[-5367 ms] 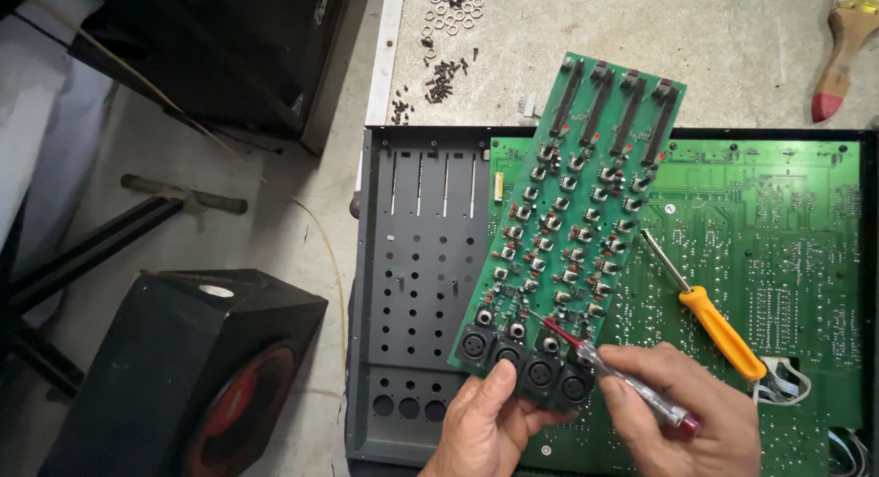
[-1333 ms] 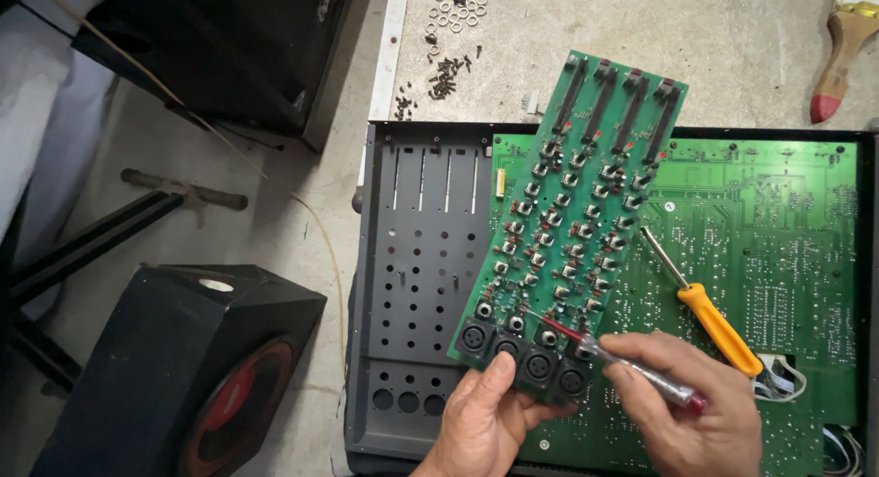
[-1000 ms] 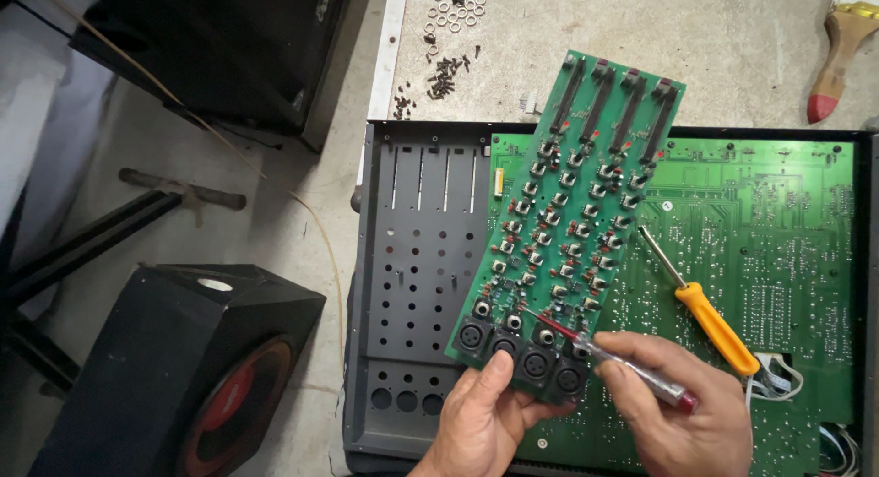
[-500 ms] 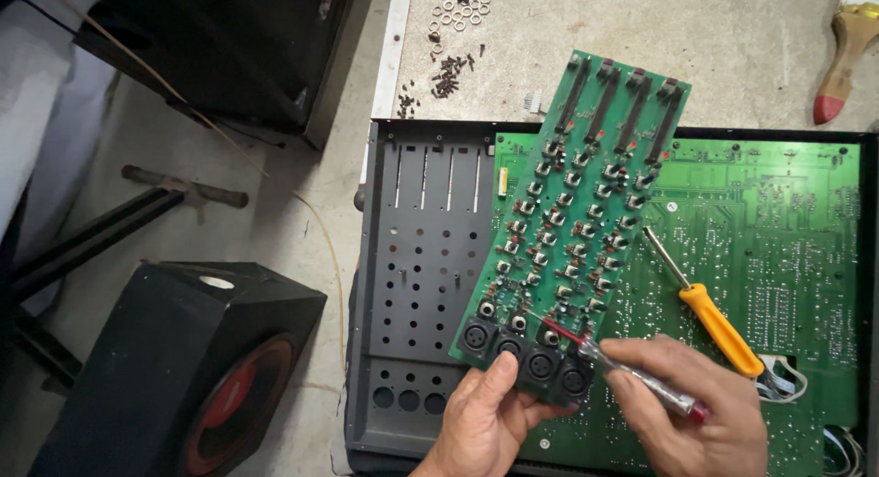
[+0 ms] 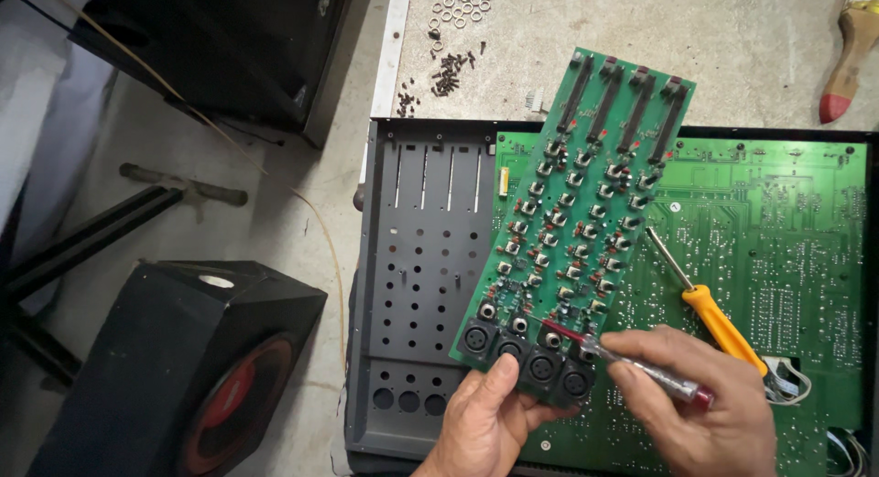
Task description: The person works on the circuit board of an opened audio mixer, using a screwdriver to unscrew and reposition XLR connector jacks on a green input board. They hold the board steady with one hand while turning the screwdriver with the other, working on the connectors one at a time across the clip.
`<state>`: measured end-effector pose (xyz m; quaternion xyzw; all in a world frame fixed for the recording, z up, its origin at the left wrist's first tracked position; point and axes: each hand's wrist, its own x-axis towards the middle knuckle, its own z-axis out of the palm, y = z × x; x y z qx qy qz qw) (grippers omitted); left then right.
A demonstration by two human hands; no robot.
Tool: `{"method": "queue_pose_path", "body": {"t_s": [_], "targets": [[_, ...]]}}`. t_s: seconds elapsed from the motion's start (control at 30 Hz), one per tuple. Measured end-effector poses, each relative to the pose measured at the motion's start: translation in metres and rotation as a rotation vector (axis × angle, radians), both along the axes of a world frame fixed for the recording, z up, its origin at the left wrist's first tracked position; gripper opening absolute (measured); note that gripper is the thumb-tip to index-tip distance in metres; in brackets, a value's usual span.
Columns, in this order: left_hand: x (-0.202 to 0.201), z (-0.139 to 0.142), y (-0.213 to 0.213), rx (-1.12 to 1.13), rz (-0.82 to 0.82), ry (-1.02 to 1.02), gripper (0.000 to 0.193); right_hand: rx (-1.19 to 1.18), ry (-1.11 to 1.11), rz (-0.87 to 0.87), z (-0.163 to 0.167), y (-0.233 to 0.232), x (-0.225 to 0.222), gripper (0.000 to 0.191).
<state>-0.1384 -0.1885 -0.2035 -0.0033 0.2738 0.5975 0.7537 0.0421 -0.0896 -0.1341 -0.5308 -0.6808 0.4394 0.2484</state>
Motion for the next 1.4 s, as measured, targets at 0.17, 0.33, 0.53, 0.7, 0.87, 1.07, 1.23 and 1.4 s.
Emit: {"method": "queue_pose_path", "body": {"t_s": [0.17,0.33,0.53,0.7,0.87,1.07,1.23,1.4], "targets": [[-0.001,0.002,0.001,-0.011,-0.007,0.003,0.057,-0.014,-0.017,-0.060,-0.004,-0.006,0.000,0.025],[-0.001,0.000,0.002,-0.034,0.003,0.003,0.056,-0.115,0.056,-0.150,-0.012,-0.010,0.003,0.025],[-0.001,-0.002,-0.001,-0.012,0.006,-0.005,0.054,-0.125,0.226,-0.382,-0.018,-0.023,0.023,0.026],[0.000,-0.001,0.001,-0.038,0.010,-0.006,0.053,-0.079,0.386,-0.449,-0.034,-0.032,0.030,0.025],[0.000,0.001,0.001,-0.003,-0.011,0.008,0.063,-0.166,0.490,-0.375,-0.035,-0.033,0.031,0.026],[-0.001,0.002,0.003,-0.020,0.022,-0.069,0.103,-0.087,0.258,-0.273,-0.025,-0.034,0.014,0.028],[-0.003,-0.001,0.004,-0.008,0.022,-0.119,0.112,-0.070,0.231,-0.287,-0.024,-0.032,0.001,0.028],[-0.003,-0.001,0.004,-0.012,0.016,-0.136,0.103,-0.065,0.176,-0.275,-0.022,-0.032,-0.002,0.026]]}}
